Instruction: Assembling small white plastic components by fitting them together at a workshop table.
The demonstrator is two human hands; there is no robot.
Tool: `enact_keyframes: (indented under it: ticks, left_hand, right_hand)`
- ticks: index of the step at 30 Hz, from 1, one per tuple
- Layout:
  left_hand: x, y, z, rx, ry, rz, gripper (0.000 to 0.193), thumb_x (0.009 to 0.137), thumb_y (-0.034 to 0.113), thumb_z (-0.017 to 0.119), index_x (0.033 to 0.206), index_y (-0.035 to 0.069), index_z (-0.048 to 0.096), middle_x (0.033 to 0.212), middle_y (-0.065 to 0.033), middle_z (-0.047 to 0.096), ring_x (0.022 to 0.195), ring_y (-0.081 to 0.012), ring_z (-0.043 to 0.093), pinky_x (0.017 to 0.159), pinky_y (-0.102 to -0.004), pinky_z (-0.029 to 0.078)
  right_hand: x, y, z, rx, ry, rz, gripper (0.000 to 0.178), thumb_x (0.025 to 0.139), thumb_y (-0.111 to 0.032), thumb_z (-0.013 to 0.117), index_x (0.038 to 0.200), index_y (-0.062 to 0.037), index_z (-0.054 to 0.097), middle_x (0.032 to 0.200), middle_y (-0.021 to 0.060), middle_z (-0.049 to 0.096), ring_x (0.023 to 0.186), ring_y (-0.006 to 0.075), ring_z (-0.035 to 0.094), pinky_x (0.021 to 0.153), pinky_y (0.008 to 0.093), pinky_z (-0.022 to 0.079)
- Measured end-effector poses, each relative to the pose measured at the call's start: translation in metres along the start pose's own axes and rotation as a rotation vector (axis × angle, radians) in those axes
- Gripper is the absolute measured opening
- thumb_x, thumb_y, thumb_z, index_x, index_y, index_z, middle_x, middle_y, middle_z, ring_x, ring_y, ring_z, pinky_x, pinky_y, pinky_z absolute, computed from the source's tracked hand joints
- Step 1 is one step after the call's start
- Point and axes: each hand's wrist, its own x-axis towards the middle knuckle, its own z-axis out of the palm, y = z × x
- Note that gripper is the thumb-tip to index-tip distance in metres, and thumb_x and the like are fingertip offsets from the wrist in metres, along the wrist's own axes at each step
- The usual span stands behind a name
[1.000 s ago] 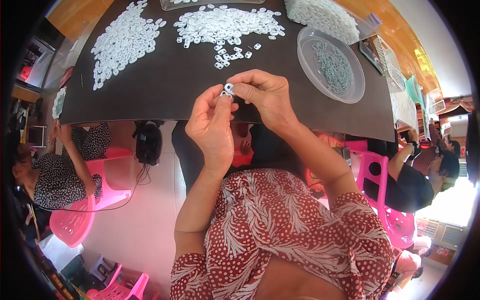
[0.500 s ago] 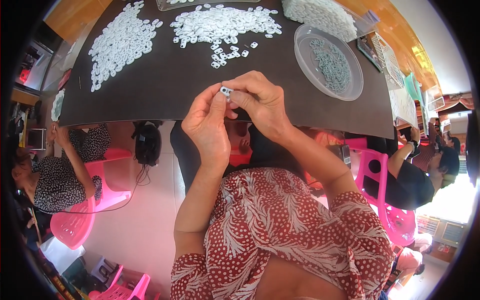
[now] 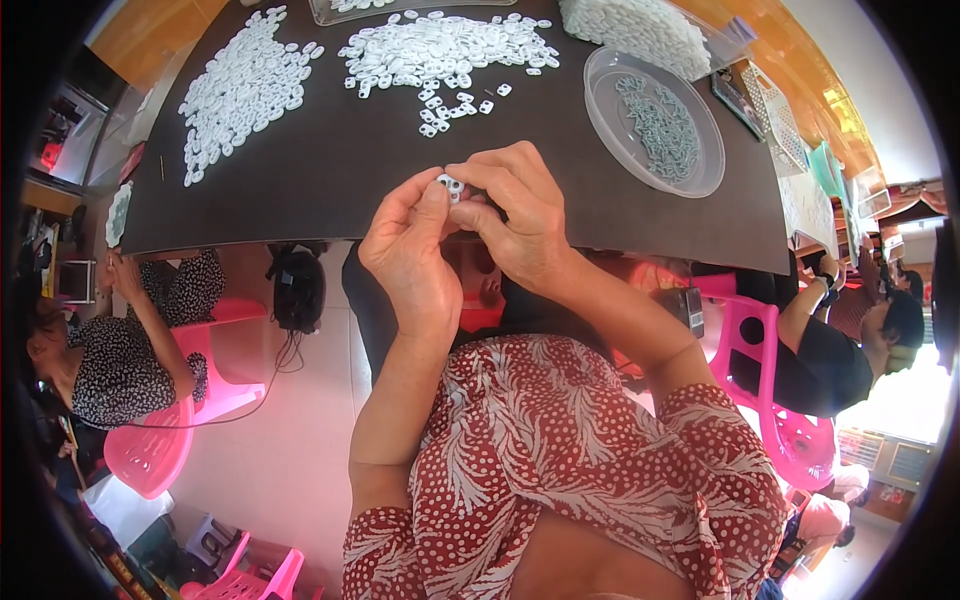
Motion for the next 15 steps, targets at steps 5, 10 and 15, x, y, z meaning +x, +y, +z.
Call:
enact_keyframes:
  ticks: [5,10,15]
  left_hand:
    - [-0.001,-0.002,-0.007,-0.002,-0.132,0.046,0.023,0.089,0.006,0.057,0.108,-0.007,0.059,0.095,-0.0113,0.063,0.079,-0.0152,0.062,0.069,-0.0262,0.053]
    - [-0.002,-0.009,-0.010,0.101,-0.155,0.234,0.025,0.091,0.007,0.055,0.111,-0.008,0.057,0.099,-0.0104,0.062,0.085,-0.0138,0.060,0.072,-0.0256,0.052]
    - [-0.003,-0.015,-0.015,0.216,-0.168,0.367,0.023,0.092,0.007,0.054,0.109,-0.007,0.058,0.100,-0.0087,0.061,0.085,-0.0117,0.058,0.076,-0.0240,0.049]
  right_hand:
    - [0.001,-0.001,-0.006,0.057,-0.001,0.029,0.030,0.062,0.000,0.071,0.091,-0.0031,0.065,0.084,0.0069,0.060,0.075,0.0223,0.052,0.065,0.0318,0.045]
    - [-0.002,-0.008,-0.007,0.182,-0.013,0.145,0.029,0.063,-0.001,0.072,0.091,-0.0030,0.065,0.084,0.0064,0.061,0.076,0.0198,0.053,0.065,0.0306,0.045]
    - [-0.002,-0.011,-0.006,0.182,0.044,0.083,0.027,0.064,-0.001,0.072,0.091,-0.0017,0.066,0.082,0.0070,0.063,0.073,0.0194,0.055,0.063,0.0295,0.046]
